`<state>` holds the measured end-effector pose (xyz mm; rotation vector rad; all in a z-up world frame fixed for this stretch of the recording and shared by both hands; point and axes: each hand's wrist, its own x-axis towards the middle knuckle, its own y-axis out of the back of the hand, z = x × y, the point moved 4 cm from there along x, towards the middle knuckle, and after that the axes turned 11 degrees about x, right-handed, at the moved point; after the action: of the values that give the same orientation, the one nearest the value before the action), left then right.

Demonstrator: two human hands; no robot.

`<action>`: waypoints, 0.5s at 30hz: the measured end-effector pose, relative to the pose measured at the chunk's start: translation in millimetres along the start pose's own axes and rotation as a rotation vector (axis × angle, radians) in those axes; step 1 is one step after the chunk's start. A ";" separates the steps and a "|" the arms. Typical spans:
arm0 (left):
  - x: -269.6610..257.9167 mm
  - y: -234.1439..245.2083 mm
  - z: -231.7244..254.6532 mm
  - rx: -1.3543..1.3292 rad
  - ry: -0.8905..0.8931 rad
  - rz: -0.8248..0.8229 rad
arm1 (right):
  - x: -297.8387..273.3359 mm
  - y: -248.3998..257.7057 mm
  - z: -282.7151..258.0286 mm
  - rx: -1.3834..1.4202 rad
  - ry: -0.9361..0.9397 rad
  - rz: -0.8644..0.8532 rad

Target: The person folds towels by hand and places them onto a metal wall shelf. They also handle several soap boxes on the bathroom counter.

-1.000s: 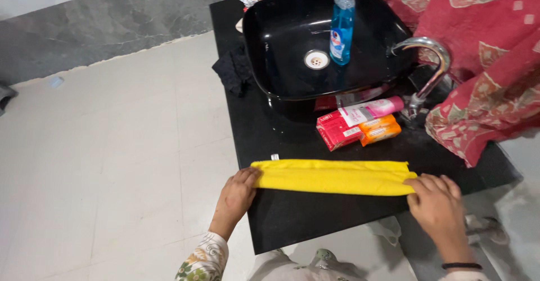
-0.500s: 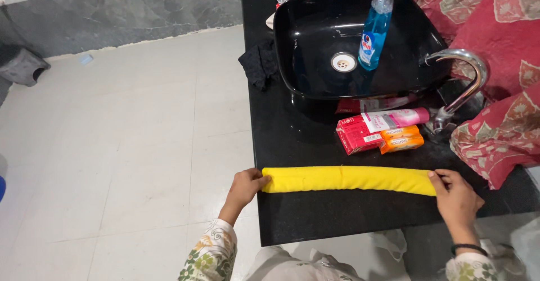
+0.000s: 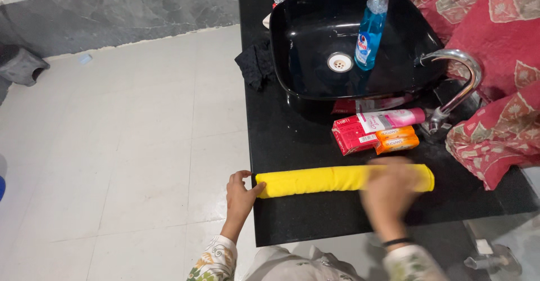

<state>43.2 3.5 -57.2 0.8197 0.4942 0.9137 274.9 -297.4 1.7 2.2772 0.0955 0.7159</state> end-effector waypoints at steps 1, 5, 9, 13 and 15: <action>-0.1 -0.1 1.0 0.001 0.010 0.001 | -12.2 -18.6 -34.1 0.158 0.029 -0.161; -1.3 2.6 7.8 0.043 0.031 0.011 | -59.5 -52.0 -134.2 0.211 0.577 -0.392; -7.5 8.8 10.0 0.115 0.066 -0.018 | -41.6 -55.7 -112.1 -0.041 0.531 -0.553; -10.6 12.1 9.6 0.099 0.100 -0.016 | -13.6 -22.0 -40.1 -0.176 0.414 -0.564; -12.9 13.2 10.6 0.088 0.103 -0.007 | -5.5 3.1 0.5 -0.281 0.342 -0.475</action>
<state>37.0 -7.1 -39.8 0.8526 0.6303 0.9363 270.1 -301.4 1.0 1.7529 0.6337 0.7938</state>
